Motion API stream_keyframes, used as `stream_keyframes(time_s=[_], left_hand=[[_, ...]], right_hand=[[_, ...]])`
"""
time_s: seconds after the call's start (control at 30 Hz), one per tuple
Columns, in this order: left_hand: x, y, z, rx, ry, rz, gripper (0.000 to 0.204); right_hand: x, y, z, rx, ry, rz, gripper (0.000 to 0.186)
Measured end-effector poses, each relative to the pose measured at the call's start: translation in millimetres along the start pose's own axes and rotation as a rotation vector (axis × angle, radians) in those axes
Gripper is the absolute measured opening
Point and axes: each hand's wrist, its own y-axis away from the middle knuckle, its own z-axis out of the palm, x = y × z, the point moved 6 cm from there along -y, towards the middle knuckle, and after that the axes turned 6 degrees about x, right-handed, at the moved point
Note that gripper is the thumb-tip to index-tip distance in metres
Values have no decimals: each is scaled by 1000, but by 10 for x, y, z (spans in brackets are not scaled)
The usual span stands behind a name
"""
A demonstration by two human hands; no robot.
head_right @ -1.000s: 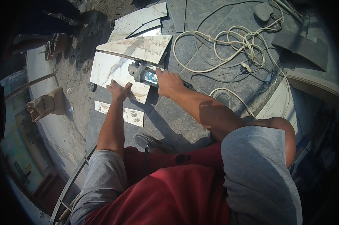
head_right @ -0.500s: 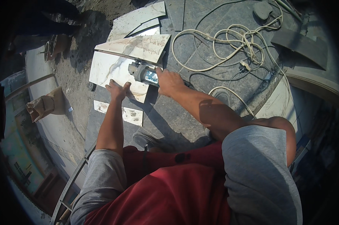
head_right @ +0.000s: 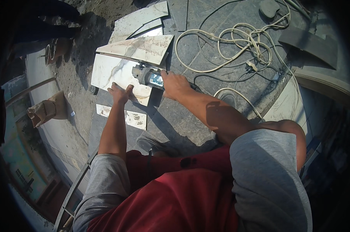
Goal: The person cuts a tile using an angle grinder, turns and holds the cut tile by hand, and carries the tile away.
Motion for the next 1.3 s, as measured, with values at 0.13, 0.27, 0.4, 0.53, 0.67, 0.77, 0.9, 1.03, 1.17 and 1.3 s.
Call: stream_keyframes(time_s=[0.13, 0.27, 0.4, 0.53, 0.67, 0.77, 0.9, 1.03, 1.17, 1.3], left_hand=[[-7, 10, -12, 18, 2, 6, 128], [-5, 24, -18, 5, 28, -8, 129], [7, 23, -23, 1, 6, -3, 129], [-17, 6, -5, -1, 27, -21, 129], [-25, -23, 2, 16, -40, 4, 129], [-30, -16, 2, 14, -49, -2, 129], [-27, 1, -5, -4, 37, -8, 130], [-40, 0, -10, 13, 18, 5, 129], [-55, -17, 6, 16, 22, -2, 129], [-40, -12, 2, 20, -6, 0, 128]], right_hand=[[2, 27, 1, 4, -14, -6, 66], [16, 51, -4, -1, -13, -4, 67], [30, 75, -12, 2, -7, 6, 66], [50, 81, -21, 2, -21, 1, 65], [55, 106, -7, -2, -8, -5, 65], [76, 119, -9, 1, -13, -8, 66], [105, 131, -12, 4, -7, -4, 69], [115, 143, 1, -29, 3, 4, 71], [142, 165, -20, -35, -7, 6, 73], [162, 187, -23, -36, 4, 12, 76]])
